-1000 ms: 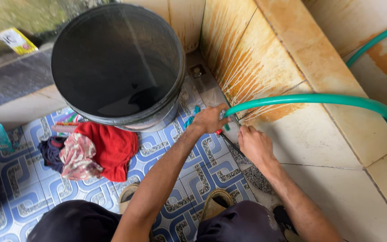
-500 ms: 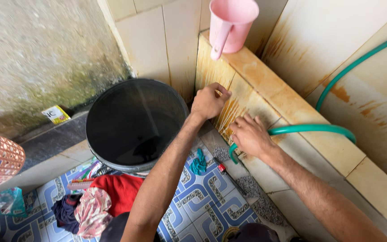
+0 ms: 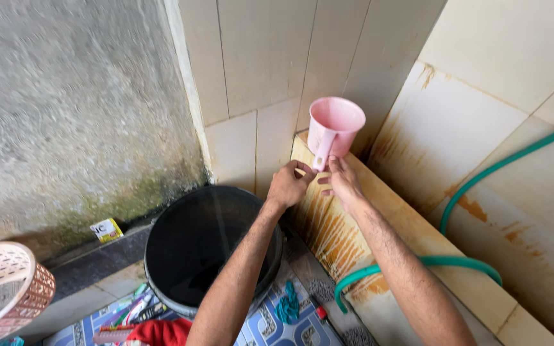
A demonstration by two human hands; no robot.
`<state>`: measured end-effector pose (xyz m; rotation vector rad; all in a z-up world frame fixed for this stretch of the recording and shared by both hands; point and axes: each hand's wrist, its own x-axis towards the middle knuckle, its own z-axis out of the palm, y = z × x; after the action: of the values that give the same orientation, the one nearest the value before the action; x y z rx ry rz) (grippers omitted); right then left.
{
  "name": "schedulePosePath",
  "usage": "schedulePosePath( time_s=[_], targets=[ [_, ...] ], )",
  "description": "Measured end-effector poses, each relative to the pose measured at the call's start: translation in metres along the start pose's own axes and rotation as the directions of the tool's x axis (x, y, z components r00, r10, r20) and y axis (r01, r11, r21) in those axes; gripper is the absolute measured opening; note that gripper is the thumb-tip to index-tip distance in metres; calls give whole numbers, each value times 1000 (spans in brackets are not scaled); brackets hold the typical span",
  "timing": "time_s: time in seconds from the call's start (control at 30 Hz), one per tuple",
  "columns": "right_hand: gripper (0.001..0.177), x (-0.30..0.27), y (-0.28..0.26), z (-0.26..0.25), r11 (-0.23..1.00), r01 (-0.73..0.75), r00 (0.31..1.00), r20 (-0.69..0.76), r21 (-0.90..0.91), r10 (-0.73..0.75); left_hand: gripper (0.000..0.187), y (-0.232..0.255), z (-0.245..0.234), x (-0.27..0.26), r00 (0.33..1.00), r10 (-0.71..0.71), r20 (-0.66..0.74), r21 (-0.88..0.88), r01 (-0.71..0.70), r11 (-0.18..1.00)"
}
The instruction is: The person uses a green hose with a spray nozzle to rinse a tiled floor area, focusing on the corners and edges where rust-colored stains are visible. They then fill a pink plastic pitcher with water from the hose and place it on the floor next to a large black container.
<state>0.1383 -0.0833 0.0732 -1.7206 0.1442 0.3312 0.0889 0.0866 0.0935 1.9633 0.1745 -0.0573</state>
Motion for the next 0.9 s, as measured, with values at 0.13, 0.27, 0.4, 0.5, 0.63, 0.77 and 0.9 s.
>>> schedulePosePath(
  time_s=[0.13, 0.27, 0.4, 0.5, 0.63, 0.77, 0.9],
  targets=[
    [49, 9, -5, 8, 991, -36, 999, 42, 130, 31, 44, 4, -4, 6, 999, 5, 39, 7, -6, 1000],
    [38, 24, 0, 9, 972, 102, 993, 43, 212, -113, 47, 1, -4, 9, 998, -5, 56, 2, 5, 1000],
    [27, 25, 4, 5, 954, 153, 980, 81, 259, -180, 52, -3, -9, 4, 988, -69, 137, -163, 91, 982],
    [24, 9, 5, 5, 964, 189, 970, 118, 185, -212, 62, -1, -16, 5, 973, -117, 197, -335, 179, 925],
    [27, -27, 9, 3, 956, 226, 921, 279, 186, -272, 73, 3, -17, -8, 959, -75, 273, -399, 184, 898],
    [32, -60, 18, -4, 979, 149, 906, 378, 135, -190, 73, 0, -3, -21, 934, -55, 354, -521, 246, 817],
    [36, -90, 32, -19, 995, 94, 897, 431, 31, -98, 52, -21, 26, -29, 937, -57, 344, -620, 272, 736]
  ],
)
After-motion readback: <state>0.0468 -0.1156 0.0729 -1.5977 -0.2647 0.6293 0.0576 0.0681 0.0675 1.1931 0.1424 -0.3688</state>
